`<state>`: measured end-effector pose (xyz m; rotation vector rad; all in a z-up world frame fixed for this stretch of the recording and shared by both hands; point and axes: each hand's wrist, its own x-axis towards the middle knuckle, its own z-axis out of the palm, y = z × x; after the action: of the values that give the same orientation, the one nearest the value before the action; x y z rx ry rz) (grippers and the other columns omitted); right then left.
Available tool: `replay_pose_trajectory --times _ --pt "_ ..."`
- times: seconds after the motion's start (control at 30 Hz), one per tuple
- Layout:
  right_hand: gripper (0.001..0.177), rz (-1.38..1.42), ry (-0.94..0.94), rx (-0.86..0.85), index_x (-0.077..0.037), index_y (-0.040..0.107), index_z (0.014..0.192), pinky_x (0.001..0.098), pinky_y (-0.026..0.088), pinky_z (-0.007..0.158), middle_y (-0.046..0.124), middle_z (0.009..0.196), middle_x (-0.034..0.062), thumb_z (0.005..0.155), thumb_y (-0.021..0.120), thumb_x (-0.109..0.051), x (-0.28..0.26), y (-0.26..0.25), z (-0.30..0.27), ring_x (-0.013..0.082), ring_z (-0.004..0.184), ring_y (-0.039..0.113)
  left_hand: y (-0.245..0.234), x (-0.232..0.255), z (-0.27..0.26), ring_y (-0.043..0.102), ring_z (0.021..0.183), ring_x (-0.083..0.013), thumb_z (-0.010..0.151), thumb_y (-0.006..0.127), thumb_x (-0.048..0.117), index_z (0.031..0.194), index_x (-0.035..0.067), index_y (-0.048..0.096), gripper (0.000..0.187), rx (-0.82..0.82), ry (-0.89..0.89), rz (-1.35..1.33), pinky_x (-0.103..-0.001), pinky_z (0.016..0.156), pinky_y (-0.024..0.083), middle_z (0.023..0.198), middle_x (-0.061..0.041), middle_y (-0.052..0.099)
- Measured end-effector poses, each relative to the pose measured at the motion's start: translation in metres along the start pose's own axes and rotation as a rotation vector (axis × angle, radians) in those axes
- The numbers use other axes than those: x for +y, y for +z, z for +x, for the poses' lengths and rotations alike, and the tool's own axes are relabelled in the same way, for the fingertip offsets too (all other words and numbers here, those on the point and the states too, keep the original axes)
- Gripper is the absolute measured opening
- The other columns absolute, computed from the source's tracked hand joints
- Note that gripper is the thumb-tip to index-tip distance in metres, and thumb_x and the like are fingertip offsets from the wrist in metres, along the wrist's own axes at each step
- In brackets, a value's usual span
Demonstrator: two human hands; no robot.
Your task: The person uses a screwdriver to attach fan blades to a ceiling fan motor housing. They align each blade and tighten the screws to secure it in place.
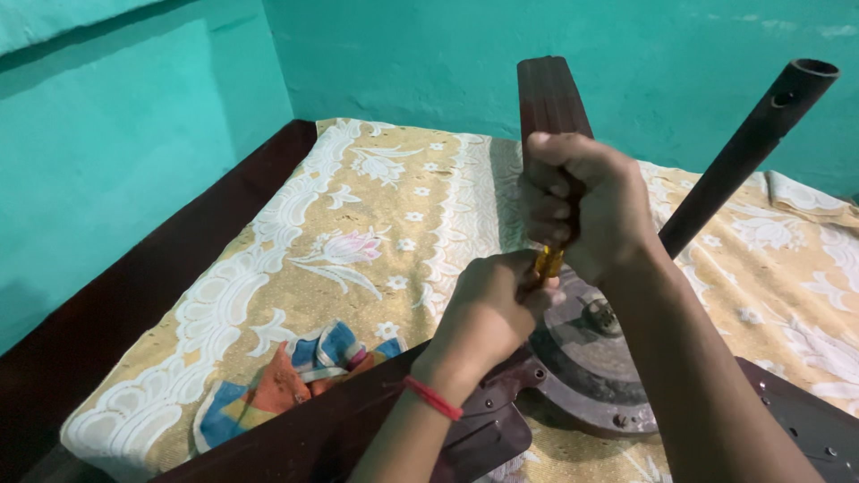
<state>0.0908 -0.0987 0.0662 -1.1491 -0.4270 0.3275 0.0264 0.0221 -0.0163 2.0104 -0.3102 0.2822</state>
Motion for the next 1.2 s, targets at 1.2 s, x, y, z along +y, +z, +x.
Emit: replay_pose_trajectory --times 1.2 --pt "0.039 -0.135 -0.338 0.535 -0.015 0.045 0.064 0.0318 0.031 0.047 0.041 0.054 -0.0004 0.099 0.061 -0.024 -0.009 0.045 -0.023 0.0142 0.047 0.038 0.012 0.007 -0.013 0.075 0.082 -0.0331 0.086 0.075 0.023 0.103 0.007 0.072 0.023 0.207 0.056 0.018 -0.041 0.071 0.057 0.086 -0.015 0.075"
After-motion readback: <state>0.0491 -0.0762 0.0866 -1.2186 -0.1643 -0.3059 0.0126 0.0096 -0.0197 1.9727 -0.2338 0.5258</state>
